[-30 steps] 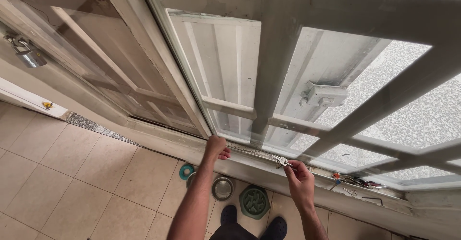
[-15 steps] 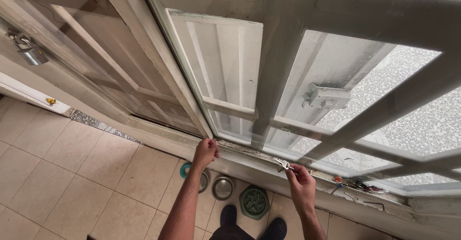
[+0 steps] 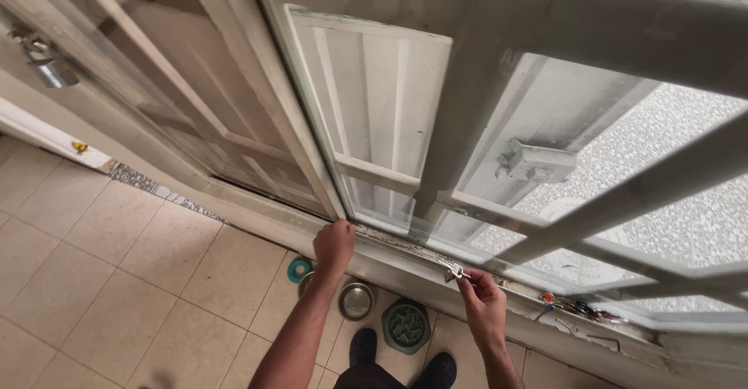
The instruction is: Repairing or cleaning a sliding window track using a small metal tool
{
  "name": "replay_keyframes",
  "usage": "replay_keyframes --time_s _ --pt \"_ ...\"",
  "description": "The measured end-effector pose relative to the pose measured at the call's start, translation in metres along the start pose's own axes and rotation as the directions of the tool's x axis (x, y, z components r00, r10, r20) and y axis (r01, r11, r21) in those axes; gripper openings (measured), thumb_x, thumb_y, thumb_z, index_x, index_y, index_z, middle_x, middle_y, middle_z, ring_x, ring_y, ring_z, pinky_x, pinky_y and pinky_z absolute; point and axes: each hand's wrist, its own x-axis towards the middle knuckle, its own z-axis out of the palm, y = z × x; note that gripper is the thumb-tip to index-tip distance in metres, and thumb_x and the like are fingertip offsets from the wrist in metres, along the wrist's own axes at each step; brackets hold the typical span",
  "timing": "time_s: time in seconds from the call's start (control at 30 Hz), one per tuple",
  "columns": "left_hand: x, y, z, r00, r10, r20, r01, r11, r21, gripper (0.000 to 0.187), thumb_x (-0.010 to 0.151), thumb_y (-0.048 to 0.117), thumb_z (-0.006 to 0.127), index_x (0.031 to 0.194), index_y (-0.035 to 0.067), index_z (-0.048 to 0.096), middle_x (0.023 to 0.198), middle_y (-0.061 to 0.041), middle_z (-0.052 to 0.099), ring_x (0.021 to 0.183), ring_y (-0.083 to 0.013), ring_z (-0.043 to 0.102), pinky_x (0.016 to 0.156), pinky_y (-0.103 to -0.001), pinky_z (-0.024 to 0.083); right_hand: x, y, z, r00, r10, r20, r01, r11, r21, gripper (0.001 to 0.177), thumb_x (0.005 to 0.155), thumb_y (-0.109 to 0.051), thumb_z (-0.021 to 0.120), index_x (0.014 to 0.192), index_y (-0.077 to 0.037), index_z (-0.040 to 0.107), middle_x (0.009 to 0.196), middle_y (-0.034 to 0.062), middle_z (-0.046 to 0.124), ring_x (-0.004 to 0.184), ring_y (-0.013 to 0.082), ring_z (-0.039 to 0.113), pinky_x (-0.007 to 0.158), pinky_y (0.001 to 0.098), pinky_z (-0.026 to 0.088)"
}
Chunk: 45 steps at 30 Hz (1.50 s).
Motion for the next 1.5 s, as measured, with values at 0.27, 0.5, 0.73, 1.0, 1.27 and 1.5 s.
replay_keyframes --time_s 0.27,0.5,0.73,1.0,1.27,1.5 --pt "0.019 0.027 0.029 0.947 -0.317 0.044 0.311 0.945 0.101 0.026 0.092 0.014 0.052 0.097 0.007 0.076 0.096 -0.015 0.076 0.09 -0.0383 0.073 0.071 -0.05 0.057 0.002 -0.007 0.005 1.0 0.006 0.024 -0.008 0.998 0.067 0.019 0.09 -0.006 0.076 0.108 0.0 0.076 0.095 0.0081 0.077 0.087 0.0139 0.067 0.082 0.0267 0.055" --pt "0.023 0.052 0.022 0.935 -0.346 0.076 0.338 0.936 0.093 0.024 0.099 0.005 0.052 0.103 0.008 0.076 0.104 -0.012 0.076 0.097 -0.0334 0.074 0.077 -0.044 0.06 0.005 -0.01 -0.002 0.999 0.038 -0.001 -0.038 0.993 0.114 0.019 0.09 -0.002 0.074 0.108 0.003 0.076 0.096 0.0122 0.078 0.09 0.0175 0.07 0.085 0.0286 0.058" --pt "0.027 0.048 0.033 0.926 -0.373 0.06 0.359 0.918 0.167 0.026 0.1 0.004 0.051 0.102 0.01 0.076 0.105 -0.011 0.076 0.097 -0.0305 0.074 0.077 -0.042 0.061 -0.003 -0.02 -0.019 0.998 0.038 0.045 -0.043 0.992 0.12 0.018 0.09 -0.003 0.073 0.106 0.004 0.076 0.093 0.0144 0.079 0.088 0.0199 0.072 0.085 0.0307 0.058" --pt "-0.037 0.058 -0.031 0.917 -0.4 -0.006 0.392 0.901 -0.185 0.034 0.087 0.028 0.047 0.093 0.007 0.073 0.091 -0.014 0.076 0.083 -0.0368 0.071 0.068 -0.05 0.053 0.001 -0.009 -0.033 0.987 0.015 0.157 -0.036 0.991 0.132 0.018 0.09 -0.002 0.073 0.107 0.004 0.077 0.095 0.0133 0.08 0.09 0.0181 0.072 0.085 0.0289 0.057" --pt "-0.185 -0.006 -0.125 0.906 -0.42 0.054 0.395 0.793 -0.465 0.028 0.093 0.026 0.033 0.075 0.013 0.049 0.047 -0.008 0.062 0.054 -0.0264 0.072 0.072 -0.042 0.051 -0.003 -0.004 -0.001 0.875 -0.033 0.484 0.016 0.999 0.039 0.012 0.092 -0.006 0.074 0.102 0.0 0.075 0.089 0.0066 0.076 0.084 0.0133 0.068 0.081 0.0266 0.053" --pt "-0.301 -0.087 -0.176 0.851 -0.524 -0.024 0.472 0.785 -0.401 0.021 0.103 0.032 0.047 0.093 0.015 0.054 0.055 -0.002 0.067 0.054 -0.0171 0.068 0.063 -0.036 0.048 -0.03 0.005 0.06 0.681 -0.081 0.728 0.041 0.997 0.073 0.014 0.091 -0.007 0.074 0.103 0.001 0.073 0.09 0.0134 0.082 0.084 0.0171 0.074 0.083 0.0301 0.059"
